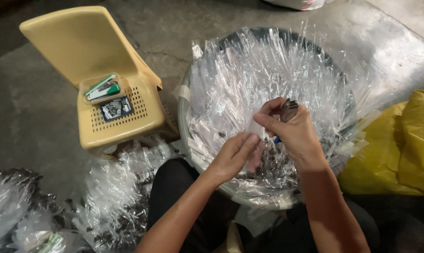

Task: Wrapping small items or bouquets in clear plastic film and sealing the ends using a lighter.

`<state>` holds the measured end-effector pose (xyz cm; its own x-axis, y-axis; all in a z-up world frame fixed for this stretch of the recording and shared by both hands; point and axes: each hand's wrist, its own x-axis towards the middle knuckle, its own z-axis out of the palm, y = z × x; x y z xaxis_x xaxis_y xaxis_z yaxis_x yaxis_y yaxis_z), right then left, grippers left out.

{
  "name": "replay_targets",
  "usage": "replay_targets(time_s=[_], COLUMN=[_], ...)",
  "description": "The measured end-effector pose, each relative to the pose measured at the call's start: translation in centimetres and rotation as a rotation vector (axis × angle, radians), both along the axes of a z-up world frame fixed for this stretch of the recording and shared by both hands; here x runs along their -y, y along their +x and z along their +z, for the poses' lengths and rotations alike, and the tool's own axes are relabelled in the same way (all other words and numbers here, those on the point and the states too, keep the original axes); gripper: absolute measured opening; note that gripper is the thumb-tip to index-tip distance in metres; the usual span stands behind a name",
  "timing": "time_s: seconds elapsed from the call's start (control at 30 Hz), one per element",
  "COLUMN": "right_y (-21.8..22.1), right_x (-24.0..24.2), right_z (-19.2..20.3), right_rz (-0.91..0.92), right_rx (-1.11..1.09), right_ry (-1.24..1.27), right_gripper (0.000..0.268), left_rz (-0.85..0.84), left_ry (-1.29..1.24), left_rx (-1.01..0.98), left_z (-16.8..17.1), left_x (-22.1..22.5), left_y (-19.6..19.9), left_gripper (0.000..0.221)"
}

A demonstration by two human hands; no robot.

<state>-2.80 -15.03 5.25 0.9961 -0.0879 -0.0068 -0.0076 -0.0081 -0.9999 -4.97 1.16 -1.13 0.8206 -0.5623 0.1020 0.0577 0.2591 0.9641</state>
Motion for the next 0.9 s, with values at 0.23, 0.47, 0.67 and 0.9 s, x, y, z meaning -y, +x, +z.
replay_targets(time_s=[0.23, 0.47, 0.67, 0.9], right_y=[0.7, 0.4, 2.3, 5.2], right_x=[-0.9, -3.1, -4.1, -1.6], right_z=[-2.1, -5.8, -6.1, -9.0], right_rz=[-0.176, 0.033, -0.129, -0.338], right_rx=[-0.021, -0.229, -0.065, -0.101], right_ry=[0.517, 0.695, 0.474, 0.23], right_gripper=[0.018, 0.034, 0.041, 0.057], left_rz=[0.042, 0.237, 0.096, 0.091], left_ry=[0.042, 0.328, 0.323, 0.382], left_rx=[-0.013, 0.015, 0.024, -0.154], left_z=[-2.4, -3.8, -3.8, -8.9], left_x=[-0.7, -2.5, -1.7, -8.1], left_y=[0.9, 1.1, -0.8, -5.9], left_gripper=[0.044, 0.045, 0.039, 0.031])
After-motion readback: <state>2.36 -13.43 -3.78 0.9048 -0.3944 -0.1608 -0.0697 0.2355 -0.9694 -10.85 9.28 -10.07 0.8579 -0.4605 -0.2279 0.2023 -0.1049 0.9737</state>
